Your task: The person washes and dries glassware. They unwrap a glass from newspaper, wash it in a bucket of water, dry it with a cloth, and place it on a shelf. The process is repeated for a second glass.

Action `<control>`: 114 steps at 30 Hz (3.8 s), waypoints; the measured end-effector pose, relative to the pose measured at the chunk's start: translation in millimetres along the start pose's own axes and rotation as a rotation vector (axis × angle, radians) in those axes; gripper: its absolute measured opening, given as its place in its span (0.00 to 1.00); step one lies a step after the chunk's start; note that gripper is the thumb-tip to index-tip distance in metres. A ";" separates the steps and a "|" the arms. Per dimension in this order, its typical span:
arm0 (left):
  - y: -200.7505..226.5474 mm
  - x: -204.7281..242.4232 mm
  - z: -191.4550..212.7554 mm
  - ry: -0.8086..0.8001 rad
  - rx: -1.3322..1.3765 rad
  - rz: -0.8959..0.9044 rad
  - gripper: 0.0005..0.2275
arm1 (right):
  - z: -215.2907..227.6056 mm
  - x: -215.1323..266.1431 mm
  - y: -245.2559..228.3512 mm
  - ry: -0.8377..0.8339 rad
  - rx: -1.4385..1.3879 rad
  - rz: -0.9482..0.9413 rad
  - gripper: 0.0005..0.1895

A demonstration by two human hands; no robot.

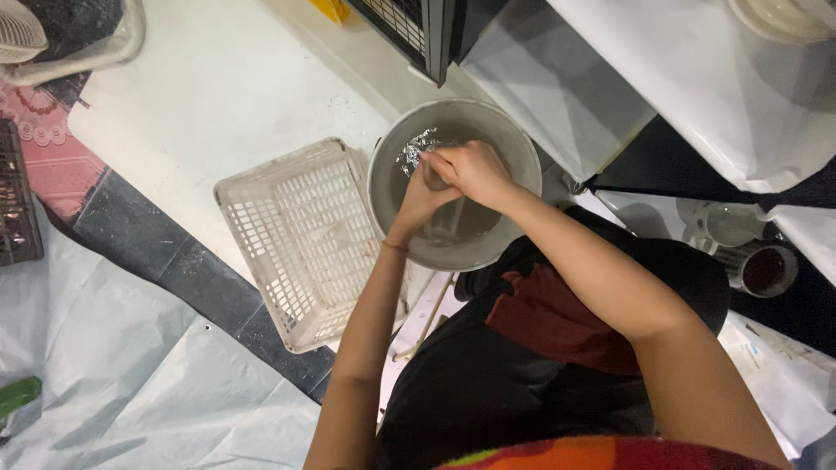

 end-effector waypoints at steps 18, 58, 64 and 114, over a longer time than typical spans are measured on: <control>-185.2 -31.2 -18.7 0.319 -0.563 0.406 0.21 | -104.3 23.0 153.8 -0.276 0.097 -0.422 0.20; -233.7 -35.6 -12.4 0.294 0.581 0.780 0.49 | -91.6 73.2 186.4 -0.866 -0.104 -1.003 0.62; -236.8 -26.5 -4.6 0.331 0.769 0.890 0.52 | -87.3 63.9 151.1 -0.795 -0.452 -1.035 0.56; 71.9 66.3 -74.1 0.459 1.203 0.086 0.34 | 98.1 150.7 -114.0 0.225 -0.362 -0.289 0.22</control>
Point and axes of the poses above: each hand's wrist, its own x-axis away from the middle knuckle, its own z-axis out of the back of the hand, y = z × x, the point moved 6 cm from there along -x, towards the middle knuckle, and after that the axes turned 1 degree about y, right-handed, at the moved point
